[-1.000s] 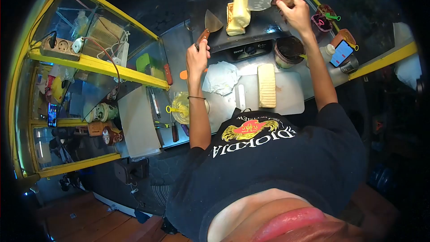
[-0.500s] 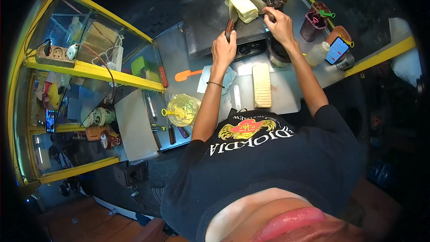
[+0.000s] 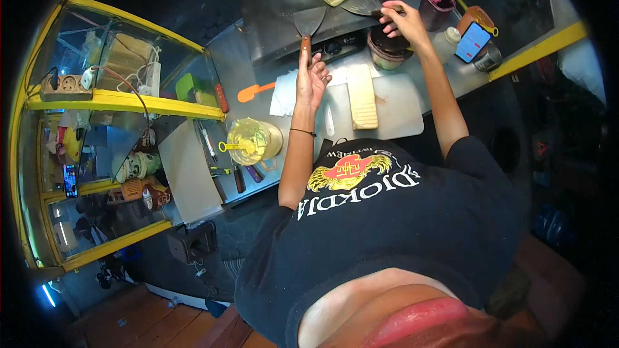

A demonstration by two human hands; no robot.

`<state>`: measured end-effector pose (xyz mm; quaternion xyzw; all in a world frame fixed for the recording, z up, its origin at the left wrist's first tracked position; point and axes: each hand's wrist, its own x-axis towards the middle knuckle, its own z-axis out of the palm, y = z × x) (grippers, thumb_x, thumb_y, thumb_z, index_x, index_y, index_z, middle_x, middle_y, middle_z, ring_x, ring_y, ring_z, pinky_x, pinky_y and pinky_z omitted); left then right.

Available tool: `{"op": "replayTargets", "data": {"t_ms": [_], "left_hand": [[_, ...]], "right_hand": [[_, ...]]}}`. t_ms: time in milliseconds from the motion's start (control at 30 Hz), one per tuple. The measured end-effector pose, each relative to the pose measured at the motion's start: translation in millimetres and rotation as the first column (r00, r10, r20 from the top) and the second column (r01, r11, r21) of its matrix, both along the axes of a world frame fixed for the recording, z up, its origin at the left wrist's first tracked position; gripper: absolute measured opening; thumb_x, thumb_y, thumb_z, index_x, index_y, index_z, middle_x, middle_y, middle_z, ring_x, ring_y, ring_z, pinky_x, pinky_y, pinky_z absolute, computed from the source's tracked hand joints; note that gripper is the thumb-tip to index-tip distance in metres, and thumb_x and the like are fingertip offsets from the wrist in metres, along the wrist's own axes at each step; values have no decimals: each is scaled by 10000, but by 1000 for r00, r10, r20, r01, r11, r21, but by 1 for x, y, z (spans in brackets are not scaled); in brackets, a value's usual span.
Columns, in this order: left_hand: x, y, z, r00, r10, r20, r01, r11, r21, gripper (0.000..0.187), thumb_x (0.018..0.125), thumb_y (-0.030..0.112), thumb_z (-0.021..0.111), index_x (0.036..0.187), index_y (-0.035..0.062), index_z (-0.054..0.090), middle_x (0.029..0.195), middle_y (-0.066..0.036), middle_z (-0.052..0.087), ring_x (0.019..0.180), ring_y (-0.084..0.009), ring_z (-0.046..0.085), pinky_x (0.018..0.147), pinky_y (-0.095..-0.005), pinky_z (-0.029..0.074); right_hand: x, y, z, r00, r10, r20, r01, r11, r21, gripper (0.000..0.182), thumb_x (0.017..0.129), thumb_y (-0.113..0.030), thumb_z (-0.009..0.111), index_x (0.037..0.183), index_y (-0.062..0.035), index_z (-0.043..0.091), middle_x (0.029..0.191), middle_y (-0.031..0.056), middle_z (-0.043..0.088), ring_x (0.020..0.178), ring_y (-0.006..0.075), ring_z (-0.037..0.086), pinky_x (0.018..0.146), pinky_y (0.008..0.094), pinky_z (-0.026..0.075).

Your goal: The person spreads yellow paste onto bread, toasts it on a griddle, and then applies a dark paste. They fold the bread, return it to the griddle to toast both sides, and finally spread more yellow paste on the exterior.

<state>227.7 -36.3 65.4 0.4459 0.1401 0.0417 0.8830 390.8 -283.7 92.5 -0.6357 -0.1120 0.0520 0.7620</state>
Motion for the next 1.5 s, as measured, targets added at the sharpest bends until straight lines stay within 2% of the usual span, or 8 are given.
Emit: {"op": "replayTargets", "data": {"t_ms": [167, 300, 500, 633, 833, 1033, 1400, 1500], "left_hand": [[-18, -58, -56, 981, 115, 156, -171, 133, 976, 758, 883, 521, 623, 1323, -69, 446, 1302, -262, 506, 1209, -370, 489, 1006, -463, 393], [-36, -111, -66, 989, 21, -144, 144, -266, 953, 1107, 750, 445, 755, 1475, -93, 114, 1493, -371, 160, 1377, -528, 187, 1136, -487, 223], [-45, -68, -84, 986, -123, 116, -99, 140, 985, 1006, 748, 224, 719, 1489, -61, 102, 1503, -301, 212, 1358, -422, 314, 1102, -413, 319], [-70, -39, -86, 979, 15, -204, 3, 996, 88, 634, 877, 314, 516, 1419, 13, 386, 1364, -170, 511, 1218, -317, 532, 1073, -410, 390], [-96, -39, -116, 981, 3, 194, 117, 791, -601, 633, 902, 431, 414, 1376, 12, 450, 1365, -150, 529, 1231, -320, 529, 1071, -479, 384], [-111, -69, -64, 962, 140, 236, -1, 862, -508, 754, 947, 594, 387, 1479, 63, 321, 1495, -138, 382, 1347, -322, 396, 1114, -470, 314], [-82, -24, 62, 701, 273, 659, 169, 834, -525, 736, 953, 642, 352, 1466, 115, 378, 1490, -85, 399, 1312, -290, 423, 1118, -471, 296], [-60, 37, 142, 841, 386, 380, -427, 904, 26, 704, 967, 624, 316, 1462, 126, 371, 1432, -88, 463, 1276, -280, 475, 1054, -474, 395]], "right_hand": [[-46, -11, -18, 953, -210, 219, 210, 977, 23, 419, 897, -118, 638, 1293, -62, 512, 807, 43, 633, 571, 72, 577, 481, 225, 451], [-123, -18, -66, 990, 35, 140, -22, 995, -96, 209, 895, -66, 593, 1100, -48, 631, 693, 13, 606, 576, 60, 560, 523, 223, 447], [-169, -8, -162, 851, 264, -453, -312, 949, -33, 375, 924, -208, 596, 1248, -27, 538, 952, 46, 653, 814, 92, 595, 671, 249, 482], [-173, -6, -162, 747, 370, -553, -368, 922, 120, 506, 944, -324, 565, 1338, -28, 453, 980, 29, 635, 839, 107, 578, 765, 268, 474], [-159, -4, -141, 642, 502, -579, -406, 864, 298, 334, 947, -383, 579, 1106, -90, 582, 897, -1, 584, 826, 112, 584, 766, 276, 482], [-141, -7, -97, 418, 800, -431, -486, 597, 638, 484, 1008, -428, 444, 1343, -79, 460, 1184, 45, 602, 1029, 124, 602, 861, 280, 485], [-108, 1, -19, 722, 691, 34, -690, 723, -33, 536, 1004, -414, 472, 1418, -75, 441, 1213, 58, 553, 971, 127, 560, 783, 275, 487], [-107, -13, -16, 719, 694, 41, -691, 720, -69, 490, 1010, -383, 470, 1376, -58, 490, 1192, 64, 564, 956, 127, 566, 767, 270, 489]]}}
